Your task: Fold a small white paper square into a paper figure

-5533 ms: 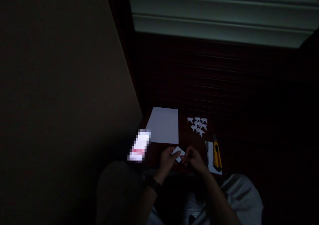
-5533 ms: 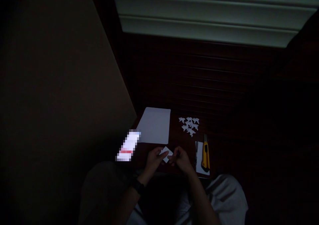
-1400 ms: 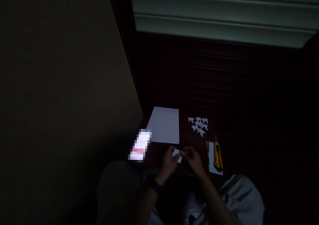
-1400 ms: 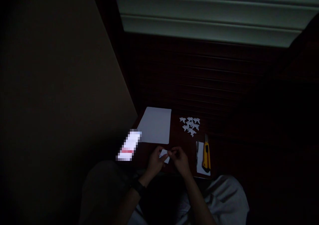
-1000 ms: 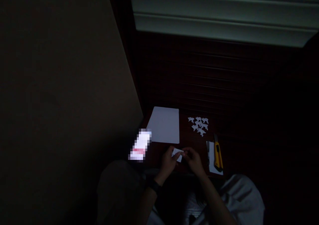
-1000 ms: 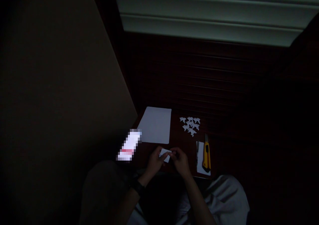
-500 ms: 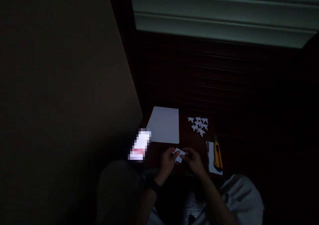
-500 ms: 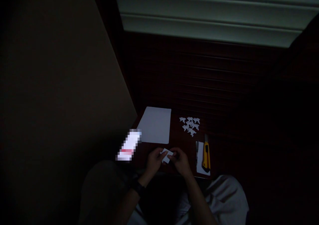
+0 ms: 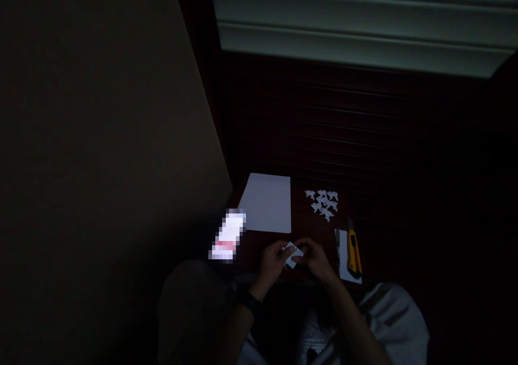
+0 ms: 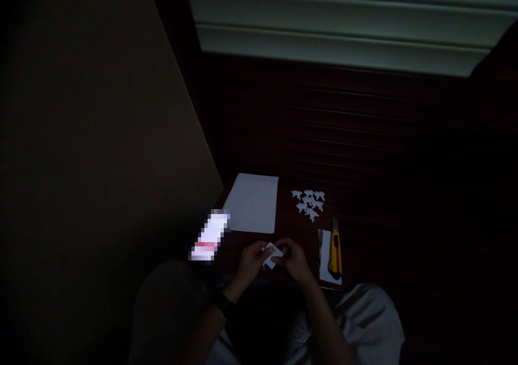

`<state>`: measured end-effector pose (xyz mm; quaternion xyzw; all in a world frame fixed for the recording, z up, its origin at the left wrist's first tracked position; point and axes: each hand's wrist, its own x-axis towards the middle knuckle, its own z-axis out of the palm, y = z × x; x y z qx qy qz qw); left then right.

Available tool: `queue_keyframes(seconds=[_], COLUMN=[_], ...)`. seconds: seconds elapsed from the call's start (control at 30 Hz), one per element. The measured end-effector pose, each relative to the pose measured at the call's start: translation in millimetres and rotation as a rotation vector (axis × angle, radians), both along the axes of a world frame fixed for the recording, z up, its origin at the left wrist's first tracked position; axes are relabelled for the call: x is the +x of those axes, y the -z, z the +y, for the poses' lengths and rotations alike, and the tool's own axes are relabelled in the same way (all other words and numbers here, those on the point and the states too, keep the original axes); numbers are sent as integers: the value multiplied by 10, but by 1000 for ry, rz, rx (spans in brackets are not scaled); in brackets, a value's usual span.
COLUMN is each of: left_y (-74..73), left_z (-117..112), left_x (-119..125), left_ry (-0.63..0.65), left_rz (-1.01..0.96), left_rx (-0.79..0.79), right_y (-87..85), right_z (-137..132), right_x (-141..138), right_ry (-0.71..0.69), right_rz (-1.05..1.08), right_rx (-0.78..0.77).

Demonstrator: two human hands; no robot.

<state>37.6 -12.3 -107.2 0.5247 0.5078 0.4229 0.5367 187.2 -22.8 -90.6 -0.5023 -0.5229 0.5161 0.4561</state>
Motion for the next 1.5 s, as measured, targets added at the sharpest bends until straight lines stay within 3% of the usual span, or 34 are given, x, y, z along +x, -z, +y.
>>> queue_keyframes(seconds=[0.3, 0.67, 0.87, 1.1, 1.5], left_y=[-54, -10, -20, -64, -40], left_z=[-17, 11, -3, -3, 8], left_x=[10, -3, -7, -27, -33], left_ry=[36, -14, 31, 47, 64], left_rz=[-68, -62, -68, -63, 12], left_rx=[14, 43, 30, 18, 91], right_y=[67, 17, 131, 139, 59], right_z=[15, 33, 60, 37, 23], right_x=[-25, -8, -35, -33, -29], right_ry=[67, -62, 14, -8, -40], right_rz=[105, 40, 58, 3, 15], right_rx=[-23, -113, -181, -58, -61])
